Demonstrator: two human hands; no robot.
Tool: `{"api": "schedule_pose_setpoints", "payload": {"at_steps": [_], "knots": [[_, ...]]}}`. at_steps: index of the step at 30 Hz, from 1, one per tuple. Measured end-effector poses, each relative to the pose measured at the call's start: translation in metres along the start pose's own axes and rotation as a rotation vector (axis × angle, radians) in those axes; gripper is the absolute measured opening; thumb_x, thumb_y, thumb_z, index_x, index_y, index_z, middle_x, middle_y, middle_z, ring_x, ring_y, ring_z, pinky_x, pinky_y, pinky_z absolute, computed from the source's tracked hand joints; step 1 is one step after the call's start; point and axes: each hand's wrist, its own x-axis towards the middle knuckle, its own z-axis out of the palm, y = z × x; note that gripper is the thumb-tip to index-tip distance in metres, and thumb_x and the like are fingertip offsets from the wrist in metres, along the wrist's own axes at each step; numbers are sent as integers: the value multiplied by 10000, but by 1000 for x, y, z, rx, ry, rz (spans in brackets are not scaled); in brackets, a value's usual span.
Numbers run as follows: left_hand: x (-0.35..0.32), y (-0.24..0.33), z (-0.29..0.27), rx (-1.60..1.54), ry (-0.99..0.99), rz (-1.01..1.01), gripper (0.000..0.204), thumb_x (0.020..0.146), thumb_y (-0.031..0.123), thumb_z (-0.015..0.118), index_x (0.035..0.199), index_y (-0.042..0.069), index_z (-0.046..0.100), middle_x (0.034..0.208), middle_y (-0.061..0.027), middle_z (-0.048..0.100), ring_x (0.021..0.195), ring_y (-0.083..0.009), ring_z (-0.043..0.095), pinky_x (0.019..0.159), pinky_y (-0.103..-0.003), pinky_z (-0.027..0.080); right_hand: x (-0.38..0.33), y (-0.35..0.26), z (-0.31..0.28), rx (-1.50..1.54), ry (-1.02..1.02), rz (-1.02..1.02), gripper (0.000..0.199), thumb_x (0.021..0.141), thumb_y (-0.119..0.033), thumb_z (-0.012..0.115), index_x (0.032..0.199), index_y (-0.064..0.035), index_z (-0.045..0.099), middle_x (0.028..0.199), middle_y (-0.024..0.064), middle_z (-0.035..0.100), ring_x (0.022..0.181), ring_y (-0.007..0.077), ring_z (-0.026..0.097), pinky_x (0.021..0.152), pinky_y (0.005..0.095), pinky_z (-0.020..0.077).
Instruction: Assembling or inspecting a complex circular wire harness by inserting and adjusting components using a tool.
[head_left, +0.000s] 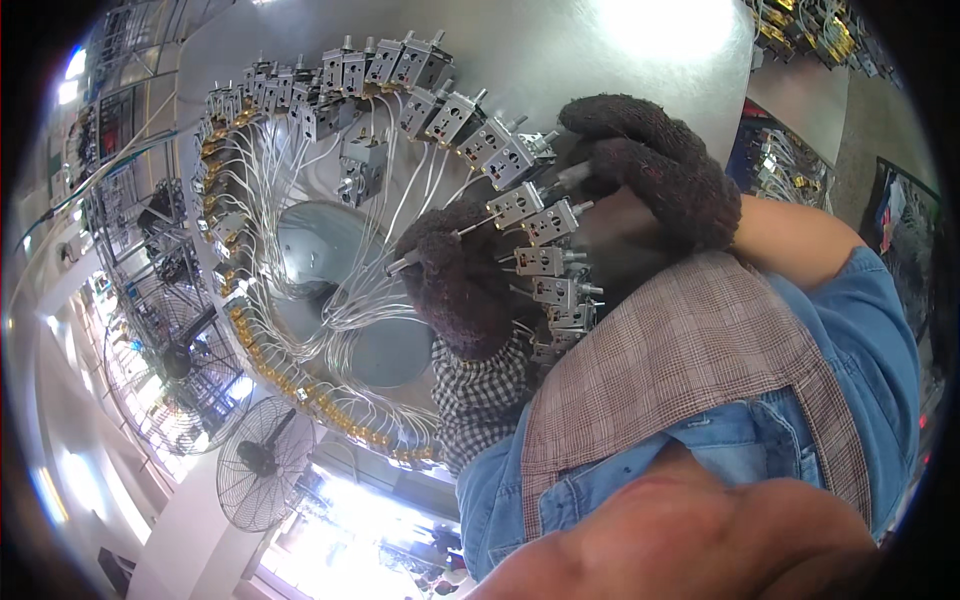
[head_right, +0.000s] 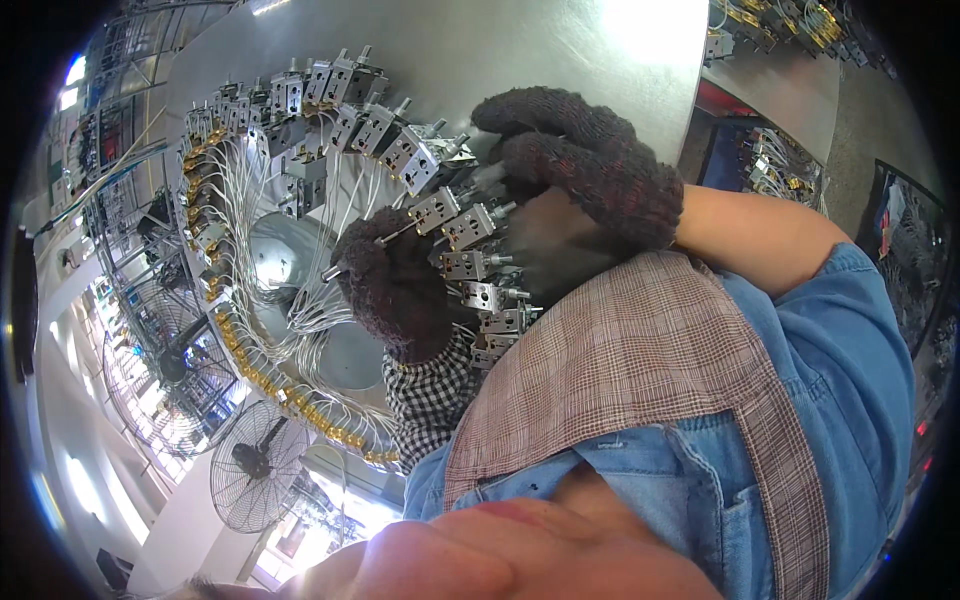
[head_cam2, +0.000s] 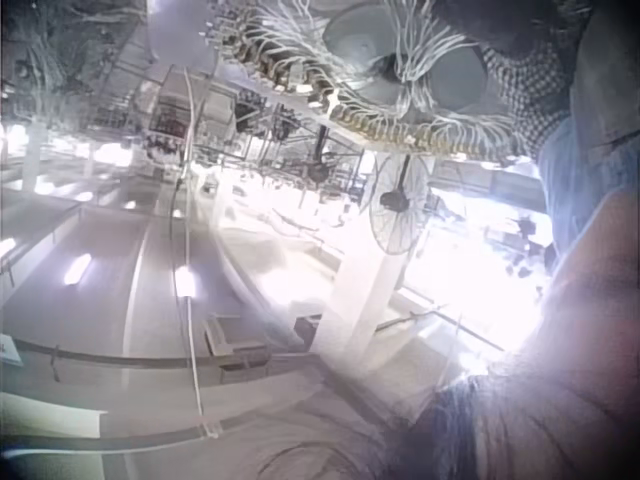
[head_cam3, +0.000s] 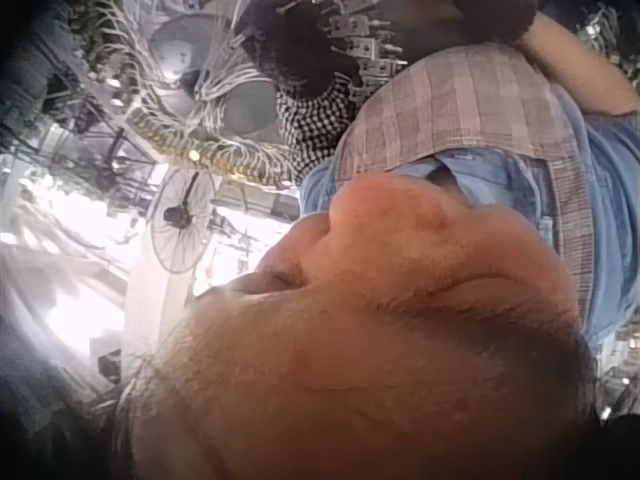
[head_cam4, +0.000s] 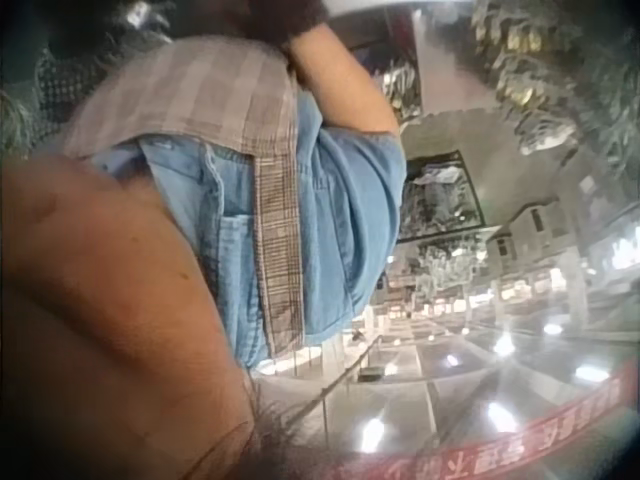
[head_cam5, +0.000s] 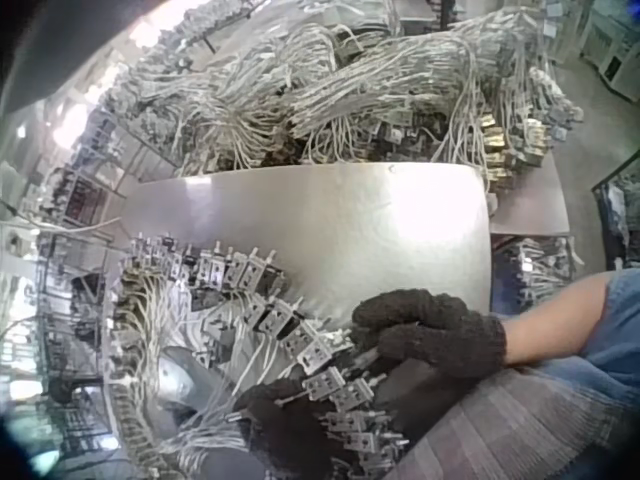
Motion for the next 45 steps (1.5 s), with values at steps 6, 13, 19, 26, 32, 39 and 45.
{"api": "schedule_pose_setpoints", "payload": {"at_steps": [6, 13, 19, 26, 32, 39, 45], "knots": [[0, -1, -4, 20, 32, 0, 266, 881, 211, 518, 1065, 25, 470, 1015, -179, 571, 900, -351, 610, 707, -461, 557, 2, -7, 10, -62, 65, 6, 341, 870, -52, 481, 1208, -5, 465, 1124, 136, 538, 985, 217, 571, 798, 316, 499], [0, -1, -5, 75, 51, -4, 257, 888, 208, 509, 1050, 12, 475, 1006, -178, 568, 901, -353, 609, 716, -471, 552, 4, -7, -7, -385, -50, 198, 279, 876, -61, 469, 1145, 2, 509, 1103, 119, 556, 876, 198, 600, 714, 300, 515], [2, -1, -3, 113, 4, 20, 227, 886, 191, 511, 1027, 14, 487, 987, -159, 577, 867, -307, 623, 675, -446, 565, 5, -5, -2, -135, 61, 121, 324, 813, -44, 550, 1132, 1, 515, 976, 115, 572, 587, 139, 575, 551, 246, 497], [3, -2, -5, 60, -6, 10, 217, 880, 181, 517, 1029, 25, 491, 984, -154, 578, 863, -291, 625, 661, -438, 568, 5, -5, -5, -344, 59, 108, 454, 734, 3, 619, 1173, -26, 505, 954, 111, 571, 620, 107, 574, 526, 221, 483], [2, 1, -4, 72, 23, -39, 236, 894, 209, 496, 1046, 30, 484, 993, -154, 579, 859, -293, 626, 676, -446, 565, 5, -8, 0, -471, 32, 5, 343, 898, -212, 491, 1187, -26, 488, 980, 85, 618, 700, 99, 582, 554, 217, 465], [3, -1, -12, 58, -23, 2, 257, 898, 226, 490, 1055, 23, 482, 995, -156, 578, 856, -301, 627, 685, -445, 561, 5, -7, -3, -323, 51, 65, 363, 899, -231, 505, 1214, -51, 489, 950, 63, 635, 673, 81, 555, 551, 205, 443], [3, -4, -19, 119, 1, 55, 255, 890, 205, 502, 1061, 16, 483, 1004, -168, 573, 893, -309, 614, 704, -450, 556, 5, -17, 3, -391, 64, 86, 317, 920, -214, 464, 1202, -75, 505, 966, 76, 632, 659, 73, 549, 556, 200, 448]]}}
